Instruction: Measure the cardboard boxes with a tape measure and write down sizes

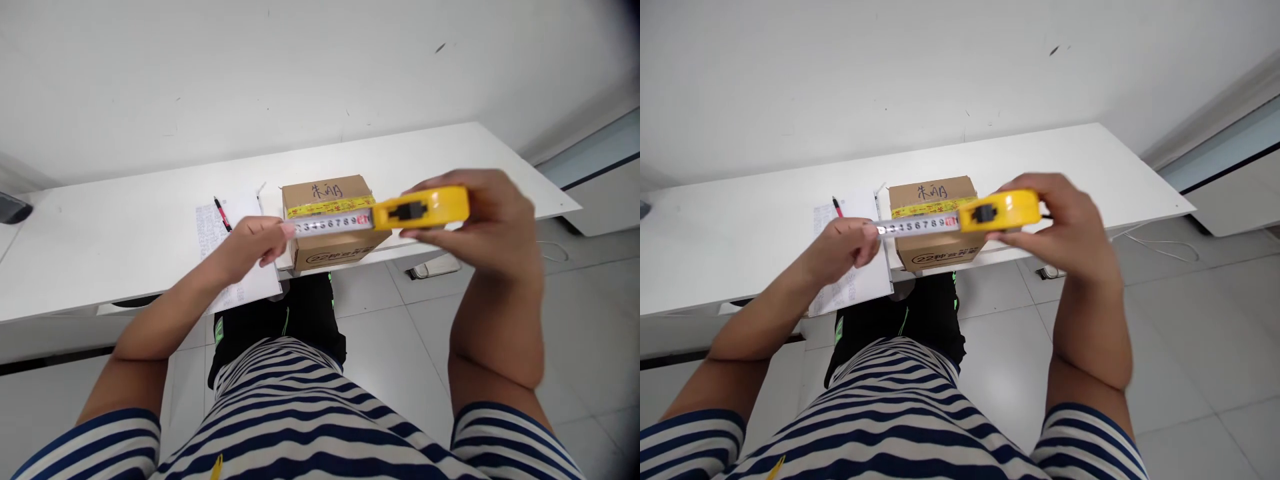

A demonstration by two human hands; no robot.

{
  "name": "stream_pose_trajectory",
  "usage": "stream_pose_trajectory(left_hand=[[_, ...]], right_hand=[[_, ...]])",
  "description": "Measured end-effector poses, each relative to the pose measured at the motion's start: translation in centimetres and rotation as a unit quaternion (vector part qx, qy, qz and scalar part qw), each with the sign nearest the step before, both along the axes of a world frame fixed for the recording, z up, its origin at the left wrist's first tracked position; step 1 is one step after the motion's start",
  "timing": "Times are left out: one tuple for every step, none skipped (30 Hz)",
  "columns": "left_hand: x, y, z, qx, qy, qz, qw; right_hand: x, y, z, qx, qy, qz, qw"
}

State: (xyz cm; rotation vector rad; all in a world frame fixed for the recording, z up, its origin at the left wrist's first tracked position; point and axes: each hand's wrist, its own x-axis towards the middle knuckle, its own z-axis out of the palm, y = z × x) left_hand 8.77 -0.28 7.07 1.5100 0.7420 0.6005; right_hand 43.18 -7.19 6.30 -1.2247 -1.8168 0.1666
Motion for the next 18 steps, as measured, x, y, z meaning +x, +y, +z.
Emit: stream_pose_trajectory(left_hand=[[-0.4, 0.9, 0.0, 0.004, 0.017, 0.024, 1.0], [-0.8, 1.7, -0.1, 0.001, 0.041, 0.046, 0.998], [-1.0, 2.6, -0.2, -0.008, 0.072, 0.061, 0.996], [-1.1, 3.5, -0.4, -0.021, 0.107, 0.068, 0.992], [-1.1, 4.2, -0.5, -0.034, 0.142, 0.066, 0.987], [-0.9, 4.8, -0.6, -0.044, 0.172, 0.058, 0.982], [-0.6, 5.2, -0.7, -0.049, 0.196, 0.043, 0.979], [-0.2, 5.6, -0.7, -0.049, 0.212, 0.024, 0.976], [0.2, 5.8, -0.6, -0.046, 0.223, 0.006, 0.974], [0.6, 5.9, -0.5, -0.042, 0.232, -0.008, 0.972], [1.0, 6.0, -0.3, -0.036, 0.24, -0.017, 0.97], [1.4, 6.0, -0.1, -0.027, 0.249, -0.021, 0.968], [1.6, 6.0, 0.1, -0.016, 0.258, -0.021, 0.966], [1.8, 6.0, 0.2, -0.003, 0.267, -0.017, 0.964], [2.0, 6.0, 0.4, 0.011, 0.274, -0.014, 0.962], [2.0, 6.0, 0.5, 0.025, 0.279, -0.014, 0.96], [2.1, 5.9, 0.6, 0.036, 0.283, -0.015, 0.958], [2.1, 5.9, 0.6, 0.042, 0.284, -0.015, 0.958]], right_hand=[[1.3, 0.5, -0.1, 0.006, 0.002, -0.038, 0.999], [2.6, 1.0, -0.1, 0.0, -0.001, -0.068, 0.998], [3.6, 1.6, -0.2, -0.023, -0.01, -0.089, 0.996], [4.5, 2.2, -0.4, -0.059, -0.023, -0.105, 0.992], [5.1, 2.8, -0.7, -0.097, -0.028, -0.11, 0.989], [5.5, 3.4, -1.0, -0.132, -0.02, -0.1, 0.986], [5.7, 4.0, -1.3, -0.161, 0.002, -0.078, 0.984], [5.7, 4.5, -1.6, -0.18, 0.031, -0.052, 0.982], [5.5, 4.8, -1.9, -0.191, 0.058, -0.026, 0.98], [5.3, 5.1, -2.2, -0.193, 0.079, -0.006, 0.978], [5.0, 5.3, -2.3, -0.192, 0.09, 0.006, 0.977], [4.7, 5.4, -2.4, -0.188, 0.095, 0.011, 0.977], [4.4, 5.5, -2.3, -0.186, 0.095, 0.012, 0.978], [4.1, 5.5, -2.2, -0.188, 0.095, 0.012, 0.977], [3.9, 5.4, -2.0, -0.193, 0.095, 0.01, 0.977], [3.8, 5.4, -1.9, -0.199, 0.094, 0.006, 0.976], [3.6, 5.3, -1.7, -0.205, 0.089, 0.001, 0.975], [3.6, 5.3, -1.6, -0.208, 0.083, -0.006, 0.974]])
